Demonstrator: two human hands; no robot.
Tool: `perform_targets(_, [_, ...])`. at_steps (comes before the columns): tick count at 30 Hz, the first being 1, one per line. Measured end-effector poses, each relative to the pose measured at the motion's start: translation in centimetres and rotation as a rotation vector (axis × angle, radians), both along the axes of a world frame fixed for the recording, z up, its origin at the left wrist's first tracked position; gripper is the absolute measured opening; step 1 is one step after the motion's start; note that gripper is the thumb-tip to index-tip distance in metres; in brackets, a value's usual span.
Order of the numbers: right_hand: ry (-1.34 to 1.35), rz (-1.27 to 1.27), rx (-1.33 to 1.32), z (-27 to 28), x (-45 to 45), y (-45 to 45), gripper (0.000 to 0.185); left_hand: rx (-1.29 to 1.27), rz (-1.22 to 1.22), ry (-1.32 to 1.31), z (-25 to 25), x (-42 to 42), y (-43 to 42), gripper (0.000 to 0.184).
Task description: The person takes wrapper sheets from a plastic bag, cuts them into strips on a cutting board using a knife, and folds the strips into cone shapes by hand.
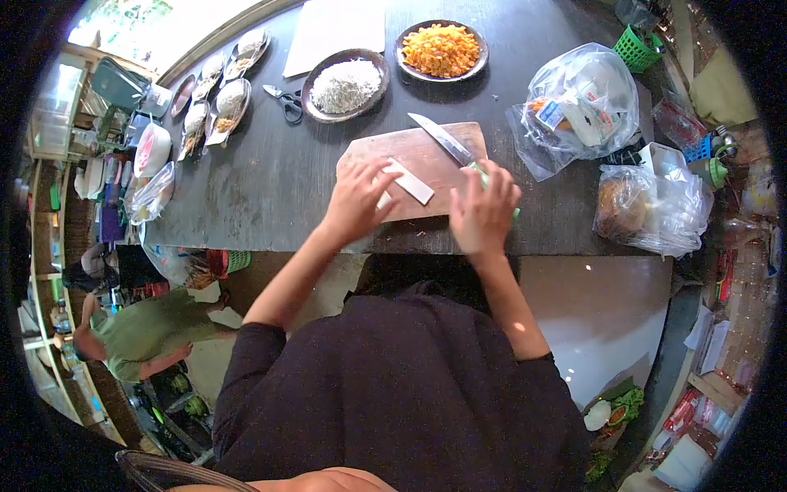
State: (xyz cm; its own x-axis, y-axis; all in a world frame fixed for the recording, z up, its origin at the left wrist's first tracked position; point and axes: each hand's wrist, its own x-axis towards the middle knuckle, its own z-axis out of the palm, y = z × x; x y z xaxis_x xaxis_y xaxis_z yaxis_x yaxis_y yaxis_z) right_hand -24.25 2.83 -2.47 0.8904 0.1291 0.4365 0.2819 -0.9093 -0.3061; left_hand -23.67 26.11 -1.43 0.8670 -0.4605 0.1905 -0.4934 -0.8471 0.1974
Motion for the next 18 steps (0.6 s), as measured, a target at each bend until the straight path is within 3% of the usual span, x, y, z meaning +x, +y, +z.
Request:
perform_targets(3, [0.174, -0.045, 0.031, -1.0, 1.1, -2.4, 0.035, -0.070, 0.089, 0.003, -0.5, -2.4, -1.4, 0.043])
perform_targets(6, [0.182, -0.006, -0.019, -1.2, 1.6, -3.0, 0.029, -0.268, 0.271, -0.154, -1.6, -2.0, -2.0, 0.035])
perform_targets(11, [0.142, -0.010, -0.021, -0.7, 1.4, -2.8, 0.023, -0.258, 0.338, -0.163, -2.8, -2.4, -2.9, 0.033])
perform_targets(14, [0.184, 0.008, 0.161, -0.4, 0.4, -2.6, 0.019, -0.252, 0.339, -0.154, -3.6, -3.1, -3.6, 0.034])
perform_targets(18, [0.280, 0.221, 0.258, 0.6, -1.3, -1.9, 0.029, -0.241, 0.350, -0.187, -3.4, -3.3, -3.6, 0.035])
